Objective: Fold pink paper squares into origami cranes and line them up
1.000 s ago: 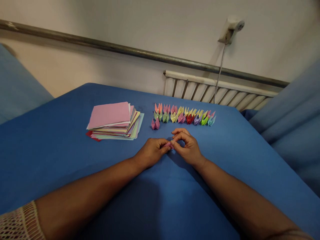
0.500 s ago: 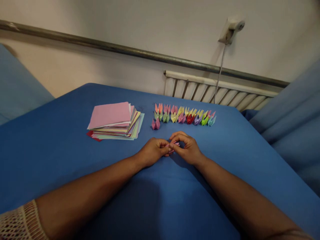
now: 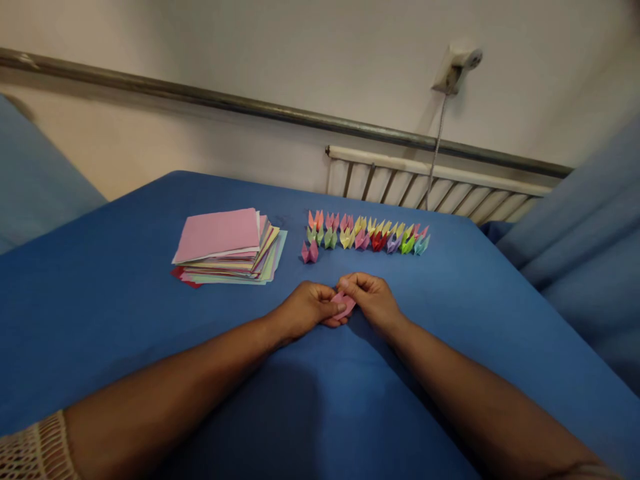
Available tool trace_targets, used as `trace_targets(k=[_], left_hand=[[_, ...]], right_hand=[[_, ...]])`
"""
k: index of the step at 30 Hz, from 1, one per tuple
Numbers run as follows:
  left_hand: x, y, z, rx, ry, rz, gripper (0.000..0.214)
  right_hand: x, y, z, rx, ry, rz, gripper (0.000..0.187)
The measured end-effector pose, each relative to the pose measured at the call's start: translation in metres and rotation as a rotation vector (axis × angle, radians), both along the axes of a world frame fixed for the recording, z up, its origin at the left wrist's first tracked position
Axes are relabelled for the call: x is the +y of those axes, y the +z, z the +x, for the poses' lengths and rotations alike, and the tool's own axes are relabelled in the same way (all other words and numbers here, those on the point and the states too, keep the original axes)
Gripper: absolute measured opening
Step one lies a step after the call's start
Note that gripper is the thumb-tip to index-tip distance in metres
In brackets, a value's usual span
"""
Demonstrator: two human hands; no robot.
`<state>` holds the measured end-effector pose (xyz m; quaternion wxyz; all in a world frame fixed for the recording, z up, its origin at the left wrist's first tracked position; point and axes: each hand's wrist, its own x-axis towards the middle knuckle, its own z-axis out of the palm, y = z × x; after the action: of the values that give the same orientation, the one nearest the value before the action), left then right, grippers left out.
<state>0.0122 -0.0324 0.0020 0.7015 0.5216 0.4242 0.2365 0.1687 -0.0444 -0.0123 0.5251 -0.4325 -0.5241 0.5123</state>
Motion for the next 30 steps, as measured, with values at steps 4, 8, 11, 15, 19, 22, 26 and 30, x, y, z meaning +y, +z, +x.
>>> trace_targets(k=[4,8,11,15,19,22,26,30], left_hand=[[0.0,0.003,-0.001,-0.03,0.069,-0.062,0.032],[0.0,0.002,-0.001,-0.043,0.111,-0.059,0.03],[0.0,0.0,-0.001,-0.031,0.089,-0.039,0.031],[-0.003,0.002,0.001,-0.023,0.042,-0.027,0.034],[-0.006,0.006,0.002,-0.031,0.003,-0.049,0.033],[-0.007,0.005,0.002,-0.035,-0.013,-0.069,0.031],[-0.006,0.003,0.001,-0.049,-0.002,-0.087,0.03],[0.0,0.003,-0.002,-0.126,0.121,-0.099,0.026]], right_hand=[[0.001,-0.001,0.005,0.022,-0.003,-0.01,0.041],[0.0,0.0,0.0,-0.003,-0.031,0.093,0.024],[-0.001,0.001,-0.005,-0.044,-0.08,0.143,0.017],[-0.003,0.004,-0.007,-0.059,-0.09,0.164,0.018],[-0.005,0.008,-0.008,-0.048,-0.076,0.115,0.023],[-0.006,0.008,-0.007,-0.059,-0.069,0.072,0.028],[-0.004,0.004,-0.003,0.031,-0.035,0.02,0.043],[0.003,-0.005,0.002,0.16,-0.086,-0.026,0.053]])
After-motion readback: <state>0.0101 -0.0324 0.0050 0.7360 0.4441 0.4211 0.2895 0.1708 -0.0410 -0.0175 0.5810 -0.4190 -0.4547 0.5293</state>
